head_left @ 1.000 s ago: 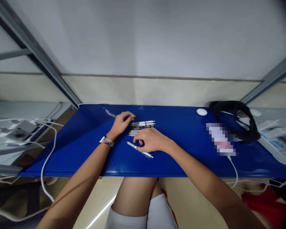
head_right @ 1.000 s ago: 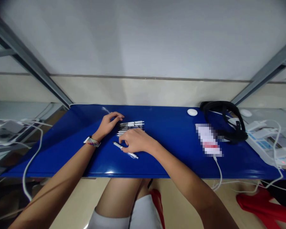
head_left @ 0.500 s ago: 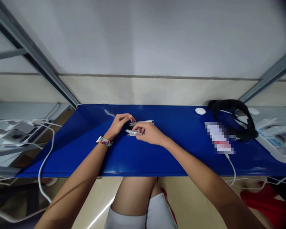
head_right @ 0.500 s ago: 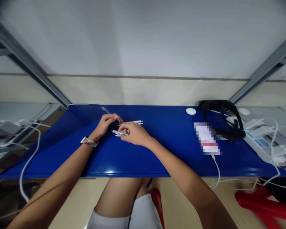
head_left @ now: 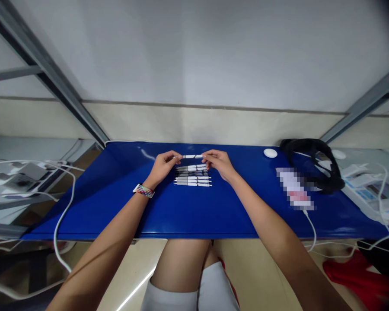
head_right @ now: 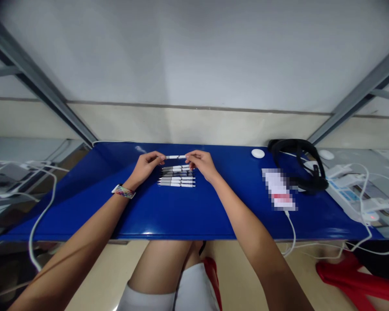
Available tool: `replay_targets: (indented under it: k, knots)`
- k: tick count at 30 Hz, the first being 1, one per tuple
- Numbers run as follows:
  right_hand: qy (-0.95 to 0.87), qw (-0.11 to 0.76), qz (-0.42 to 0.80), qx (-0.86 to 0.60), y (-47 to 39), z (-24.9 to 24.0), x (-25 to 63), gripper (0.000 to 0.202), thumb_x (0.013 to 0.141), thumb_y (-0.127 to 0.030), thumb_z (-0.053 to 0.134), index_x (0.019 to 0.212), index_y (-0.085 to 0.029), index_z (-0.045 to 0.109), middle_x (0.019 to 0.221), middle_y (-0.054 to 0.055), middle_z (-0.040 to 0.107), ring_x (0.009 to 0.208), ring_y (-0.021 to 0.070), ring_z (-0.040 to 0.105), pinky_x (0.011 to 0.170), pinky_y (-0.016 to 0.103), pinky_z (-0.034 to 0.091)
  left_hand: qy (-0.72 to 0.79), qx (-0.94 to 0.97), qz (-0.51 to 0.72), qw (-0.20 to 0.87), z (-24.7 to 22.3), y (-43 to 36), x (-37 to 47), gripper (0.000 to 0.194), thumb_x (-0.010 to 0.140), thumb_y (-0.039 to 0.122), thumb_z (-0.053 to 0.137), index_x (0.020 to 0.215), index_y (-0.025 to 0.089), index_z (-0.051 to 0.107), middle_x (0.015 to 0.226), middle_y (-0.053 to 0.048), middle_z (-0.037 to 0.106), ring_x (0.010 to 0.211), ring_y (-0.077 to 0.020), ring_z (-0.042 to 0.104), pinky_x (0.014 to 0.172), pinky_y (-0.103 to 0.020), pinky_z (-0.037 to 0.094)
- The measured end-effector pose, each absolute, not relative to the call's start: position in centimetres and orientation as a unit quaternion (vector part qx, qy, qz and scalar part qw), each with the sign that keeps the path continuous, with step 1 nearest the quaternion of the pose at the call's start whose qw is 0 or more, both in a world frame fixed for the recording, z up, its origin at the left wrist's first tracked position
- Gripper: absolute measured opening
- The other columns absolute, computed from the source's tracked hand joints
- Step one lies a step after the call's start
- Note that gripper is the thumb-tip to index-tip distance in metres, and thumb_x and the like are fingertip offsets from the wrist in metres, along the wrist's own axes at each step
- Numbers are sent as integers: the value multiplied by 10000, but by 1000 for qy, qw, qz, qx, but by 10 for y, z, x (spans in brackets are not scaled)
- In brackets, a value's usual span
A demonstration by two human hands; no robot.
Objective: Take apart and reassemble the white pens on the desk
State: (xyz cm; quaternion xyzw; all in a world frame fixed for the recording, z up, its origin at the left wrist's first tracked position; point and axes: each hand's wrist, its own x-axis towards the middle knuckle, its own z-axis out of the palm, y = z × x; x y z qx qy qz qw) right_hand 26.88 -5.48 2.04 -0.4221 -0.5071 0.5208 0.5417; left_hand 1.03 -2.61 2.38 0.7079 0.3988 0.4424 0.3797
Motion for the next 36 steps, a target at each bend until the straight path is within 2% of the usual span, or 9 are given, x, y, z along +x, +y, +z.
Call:
replay_targets:
  k: [3,16,19,21,23,27,31,34,36]
  knots:
    - [-489,555,528,-417,-53,18,268,380,690,-508,930,859,-194,798,728,38,752,581,148,652,580,302,568,397,722,429,369,24,-26,11,346,968,499,668,840,183,723,725,-8,642,712,-167,570,700,-298,405]
    - [-544,589,463,-378,-57,16,264,338,761,-476,920,948,-206,840,765,49,784,649,195,741,678,372,642,410,699,422,408,25,-29,16,659,1038,629,484,526,225,391,521,14,364,529,-144,321,585,-337,275]
    - [-539,590,467,-379,-56,15,263,352,775,-509,903,948,-210,832,762,42,776,627,189,733,649,362,634,408,703,433,390,26,-31,15,619,1035,629,517,579,210,530,541,8,453,543,-146,413,597,-321,334]
    - [-524,593,474,-386,-55,15,264,381,759,-536,908,938,-210,823,749,37,768,609,187,725,625,358,627,391,704,452,385,26,-31,15,400,951,573,697,807,200,696,657,8,593,622,-153,536,636,-296,402]
    - [-512,593,483,-390,-53,14,266,402,738,-545,919,933,-208,817,747,37,767,607,187,722,620,355,625,376,704,464,385,26,-31,15,333,843,491,837,989,207,742,797,-6,696,712,-166,619,686,-289,458]
    - [-497,590,504,-388,-51,13,269,418,710,-531,940,934,-201,815,744,39,769,602,185,717,619,351,623,390,701,448,395,26,-30,14,387,978,532,667,837,181,749,737,-48,720,714,-185,666,754,-328,512]
    - [-482,595,510,-392,-51,13,269,428,695,-529,947,930,-200,807,740,34,763,596,178,704,624,350,618,369,694,456,418,26,-30,14,333,881,489,802,1038,198,762,826,-36,757,771,-197,709,768,-326,539]
    - [-484,591,511,-393,-51,12,270,426,702,-528,942,940,-202,806,752,34,763,608,174,699,643,353,620,387,694,449,408,26,-29,14,385,966,550,686,902,179,764,749,-57,742,735,-200,697,770,-340,537]
    - [-487,592,510,-390,-50,11,270,422,713,-525,937,955,-205,806,766,34,765,617,171,697,650,353,620,384,692,447,416,27,-28,14,391,979,557,668,971,181,772,735,-49,737,732,-198,694,773,-338,533]
